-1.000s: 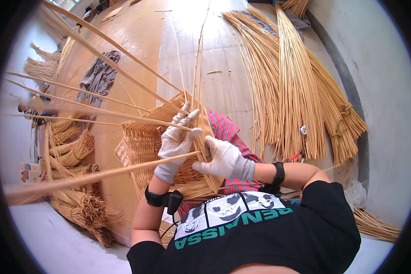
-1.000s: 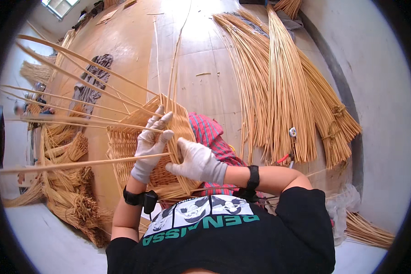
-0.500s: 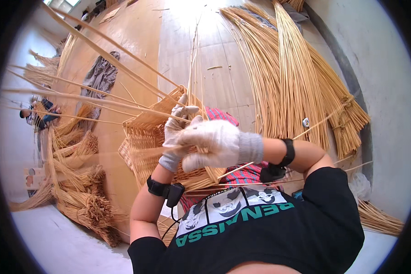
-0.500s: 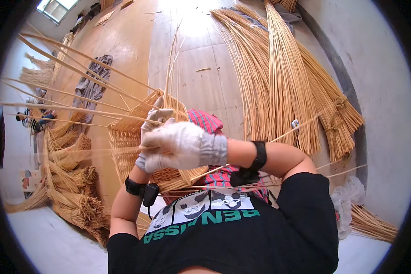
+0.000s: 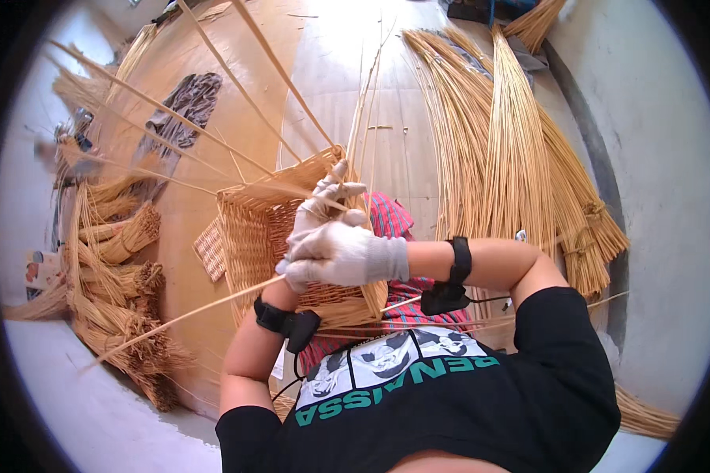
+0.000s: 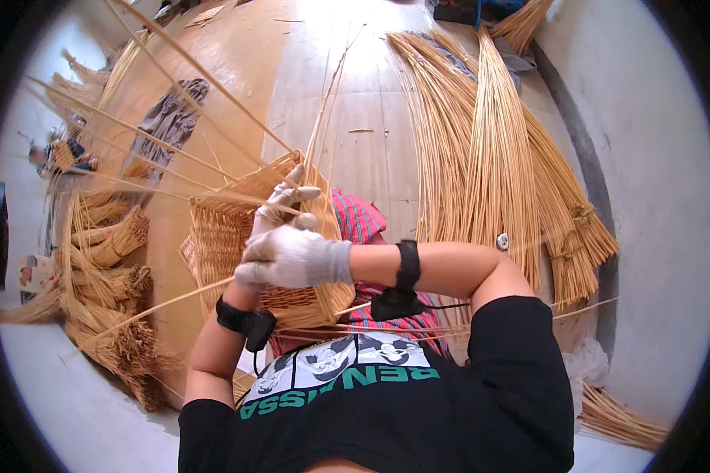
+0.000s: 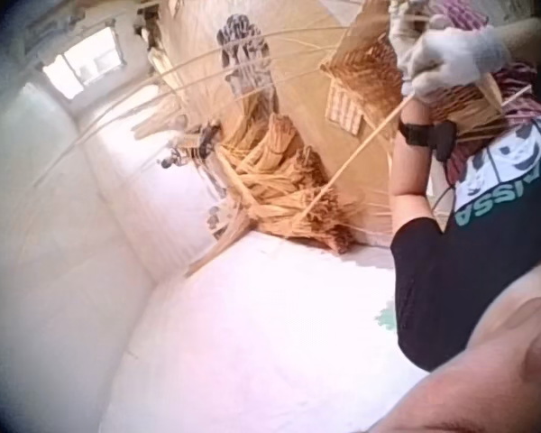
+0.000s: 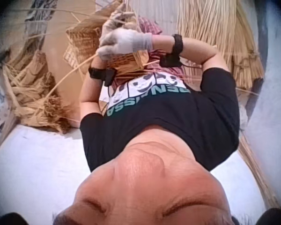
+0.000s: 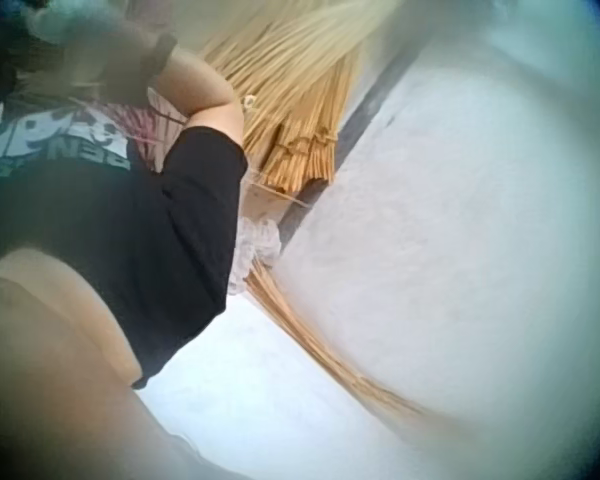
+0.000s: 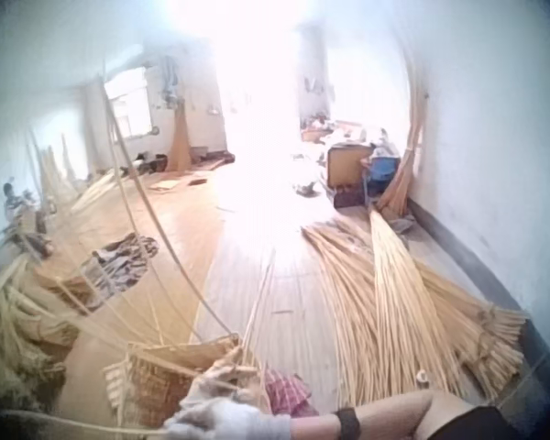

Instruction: Weaving the sides of a rectangular wicker basket using long straw strands.

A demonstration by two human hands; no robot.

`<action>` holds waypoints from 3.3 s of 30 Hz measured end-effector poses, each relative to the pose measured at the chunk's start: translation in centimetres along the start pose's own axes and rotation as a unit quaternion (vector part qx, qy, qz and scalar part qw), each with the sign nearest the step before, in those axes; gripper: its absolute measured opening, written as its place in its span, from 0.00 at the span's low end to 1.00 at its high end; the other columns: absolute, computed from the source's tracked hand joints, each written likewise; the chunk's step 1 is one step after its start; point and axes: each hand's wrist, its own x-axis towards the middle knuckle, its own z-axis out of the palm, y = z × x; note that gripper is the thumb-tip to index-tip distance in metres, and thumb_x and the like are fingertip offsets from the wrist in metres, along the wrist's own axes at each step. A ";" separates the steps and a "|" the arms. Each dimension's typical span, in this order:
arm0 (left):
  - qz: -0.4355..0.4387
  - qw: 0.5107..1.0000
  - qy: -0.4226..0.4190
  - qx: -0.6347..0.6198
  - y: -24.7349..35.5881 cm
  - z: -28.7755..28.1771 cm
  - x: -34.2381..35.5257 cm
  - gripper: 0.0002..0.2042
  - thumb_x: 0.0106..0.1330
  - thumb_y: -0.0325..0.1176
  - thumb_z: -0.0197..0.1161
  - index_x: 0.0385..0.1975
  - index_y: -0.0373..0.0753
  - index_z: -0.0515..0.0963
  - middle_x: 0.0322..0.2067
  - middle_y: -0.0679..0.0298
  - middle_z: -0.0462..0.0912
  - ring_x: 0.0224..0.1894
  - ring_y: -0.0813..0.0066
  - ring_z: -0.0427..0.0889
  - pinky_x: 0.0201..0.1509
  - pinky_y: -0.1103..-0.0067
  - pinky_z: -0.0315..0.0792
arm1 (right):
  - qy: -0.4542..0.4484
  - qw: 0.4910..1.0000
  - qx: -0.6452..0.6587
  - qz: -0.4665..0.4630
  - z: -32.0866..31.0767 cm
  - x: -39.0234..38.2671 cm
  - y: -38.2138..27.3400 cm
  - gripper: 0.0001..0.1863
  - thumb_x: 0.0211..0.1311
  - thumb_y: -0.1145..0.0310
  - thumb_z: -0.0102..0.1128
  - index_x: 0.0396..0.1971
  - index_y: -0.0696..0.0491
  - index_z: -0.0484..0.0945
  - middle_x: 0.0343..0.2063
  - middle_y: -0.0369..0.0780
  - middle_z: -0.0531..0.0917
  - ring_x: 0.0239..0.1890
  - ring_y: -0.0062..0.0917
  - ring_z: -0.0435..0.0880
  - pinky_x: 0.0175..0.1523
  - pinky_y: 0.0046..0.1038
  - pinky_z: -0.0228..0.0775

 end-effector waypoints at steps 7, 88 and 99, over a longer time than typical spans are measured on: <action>0.003 0.997 -0.083 -0.003 1.4 -2.2 -0.2 0.27 0.81 0.52 0.49 0.59 0.31 0.76 0.55 0.60 0.82 0.58 0.71 0.77 0.66 0.72 0.69 | 0.402 0.904 -0.118 0.084 -4.7 -1.7 -0.6 0.29 0.54 0.59 0.74 0.54 0.55 0.77 0.41 0.47 0.85 0.39 0.43 0.85 0.46 0.37 0.79; -0.005 0.992 -0.017 0.128 0.0 -2.3 1.9 0.08 0.64 0.24 0.71 0.40 0.38 0.81 0.66 0.67 0.71 0.40 0.87 0.77 0.42 0.85 0.76 | 0.081 0.964 -0.137 0.213 -1.6 -5.4 -0.9 0.34 0.50 0.43 0.73 0.40 0.59 0.74 0.31 0.53 0.83 0.39 0.50 0.85 0.46 0.45 0.78; -0.029 0.992 -0.012 0.123 -0.1 -2.2 1.9 0.33 0.60 0.28 0.76 0.65 0.32 0.71 0.65 0.58 0.74 0.55 0.76 0.81 0.58 0.77 0.79 | 0.372 0.896 0.228 0.085 -8.1 -3.0 0.1 0.11 0.75 0.66 0.56 0.48 0.56 0.79 0.33 0.38 0.84 0.27 0.25 0.84 0.30 0.24 0.77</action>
